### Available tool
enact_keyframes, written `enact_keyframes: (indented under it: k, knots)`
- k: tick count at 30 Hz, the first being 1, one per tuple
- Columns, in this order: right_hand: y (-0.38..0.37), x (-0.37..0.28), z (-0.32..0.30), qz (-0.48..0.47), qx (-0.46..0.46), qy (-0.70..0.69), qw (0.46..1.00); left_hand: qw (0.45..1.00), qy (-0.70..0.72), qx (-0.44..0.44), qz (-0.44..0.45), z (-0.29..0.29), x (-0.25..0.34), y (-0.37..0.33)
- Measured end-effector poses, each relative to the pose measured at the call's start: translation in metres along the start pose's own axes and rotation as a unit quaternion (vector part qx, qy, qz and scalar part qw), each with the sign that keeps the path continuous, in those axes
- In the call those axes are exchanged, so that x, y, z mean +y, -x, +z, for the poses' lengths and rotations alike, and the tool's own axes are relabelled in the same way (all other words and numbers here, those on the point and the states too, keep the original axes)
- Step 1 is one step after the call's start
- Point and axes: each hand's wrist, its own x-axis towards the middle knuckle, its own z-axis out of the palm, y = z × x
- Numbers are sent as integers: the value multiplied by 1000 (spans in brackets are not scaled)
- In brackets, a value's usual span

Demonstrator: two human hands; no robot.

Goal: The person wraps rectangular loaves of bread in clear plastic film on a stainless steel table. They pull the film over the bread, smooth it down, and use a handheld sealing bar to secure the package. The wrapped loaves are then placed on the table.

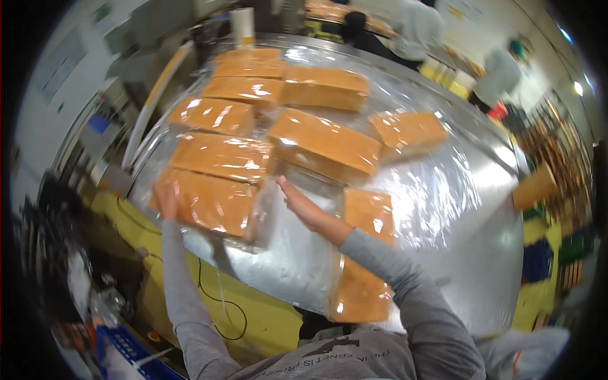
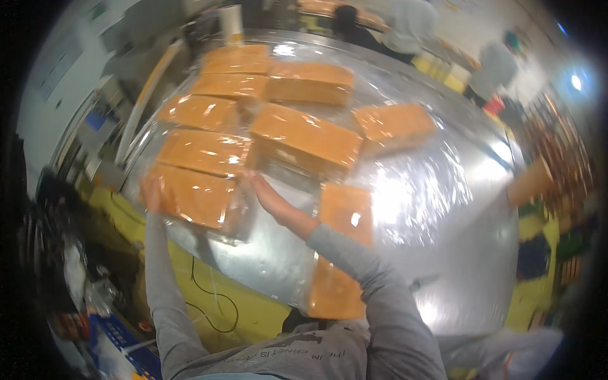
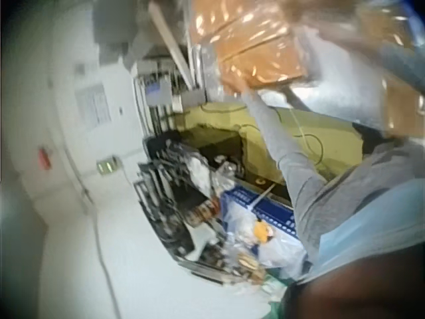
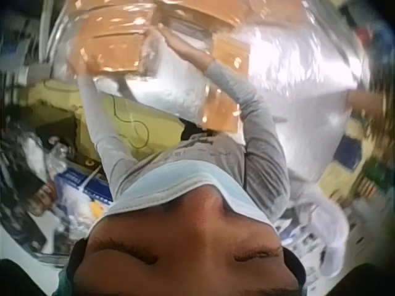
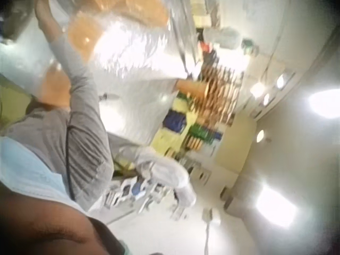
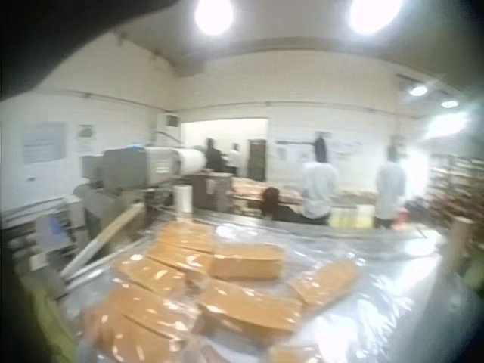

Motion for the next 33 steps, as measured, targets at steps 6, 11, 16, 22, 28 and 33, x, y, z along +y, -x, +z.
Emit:
enact_keyframes:
  k: [6, 11, 16, 22, 28, 33]
  knots:
    - [156, 18, -213, -279, 380, 347, 811, 989, 137, -2, 51, 40, 166, 60]
    - [295, 211, -363, 23, 351, 655, 669, 940, 189, -215, 184, 187, 393, 229]
    - [400, 242, -428, -3, 409, 440, 799, 685, 25, -636, 354, 309, 487, 508]
    - [558, 238, -581, -111, 494, -36, 862, 689, -58, -483, 537, 412, 564, 708]
    - [648, 134, -676, -155, 565, -396, 707, 729, 213, -497, 420, 433, 720, 823]
    - [665, 110, -722, -236, 522, -249, 781, 704, 253, -604, 276, 473, 757, 885]
